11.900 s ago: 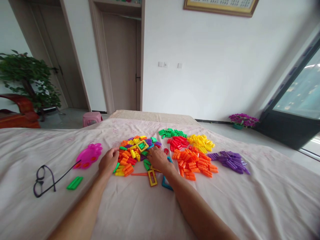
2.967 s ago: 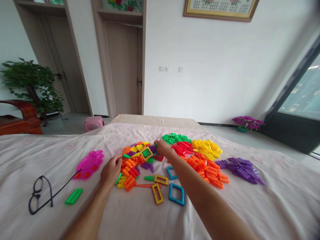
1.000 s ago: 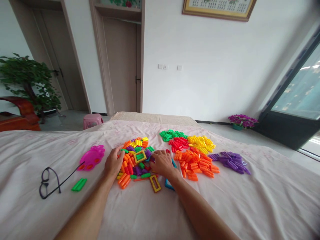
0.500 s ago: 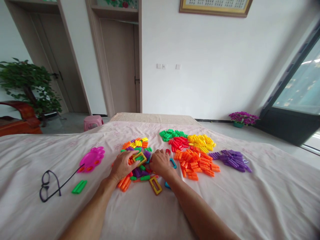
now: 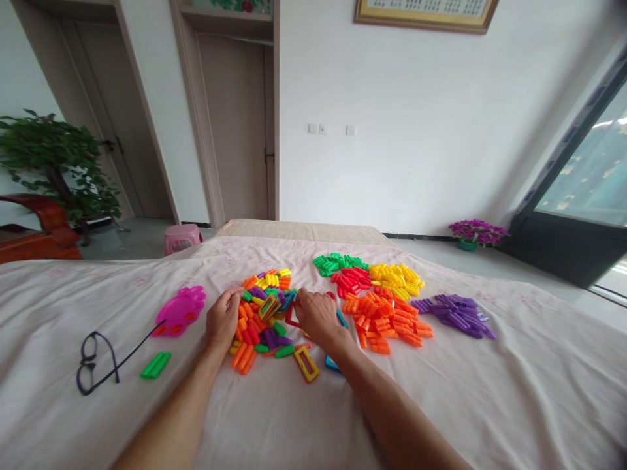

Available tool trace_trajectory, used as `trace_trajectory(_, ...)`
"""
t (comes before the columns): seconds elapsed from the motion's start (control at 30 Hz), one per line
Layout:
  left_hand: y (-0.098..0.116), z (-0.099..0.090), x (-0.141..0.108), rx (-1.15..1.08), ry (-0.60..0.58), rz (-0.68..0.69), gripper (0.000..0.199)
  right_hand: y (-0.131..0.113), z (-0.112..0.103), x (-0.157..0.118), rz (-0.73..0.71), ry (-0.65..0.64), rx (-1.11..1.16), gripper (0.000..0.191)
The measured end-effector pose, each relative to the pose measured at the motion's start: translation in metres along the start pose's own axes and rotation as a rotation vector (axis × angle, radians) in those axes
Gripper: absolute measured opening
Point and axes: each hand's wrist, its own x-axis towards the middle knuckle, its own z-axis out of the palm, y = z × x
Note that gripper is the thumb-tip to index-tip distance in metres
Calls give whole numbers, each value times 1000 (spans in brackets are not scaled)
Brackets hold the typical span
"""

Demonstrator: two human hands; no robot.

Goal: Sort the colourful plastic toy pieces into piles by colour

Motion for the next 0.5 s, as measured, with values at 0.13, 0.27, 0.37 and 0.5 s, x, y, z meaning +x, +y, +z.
trace_trajectory(0.13,-5,1,2,41,3,-46,32,15,-11,3,64,-10,23,23)
trace_trajectory(0.27,-4,0,2,45,10,-72,32,48,-20,15,121,61,158,25)
trace_trajectory(0.37,-4,-1,3,51,-1,-94,31,74,-11,31,195,179,406,23)
trace_trajectory(0.5,-4,-1,3,51,-25,-97,30,88,19,56,286,143,784,15)
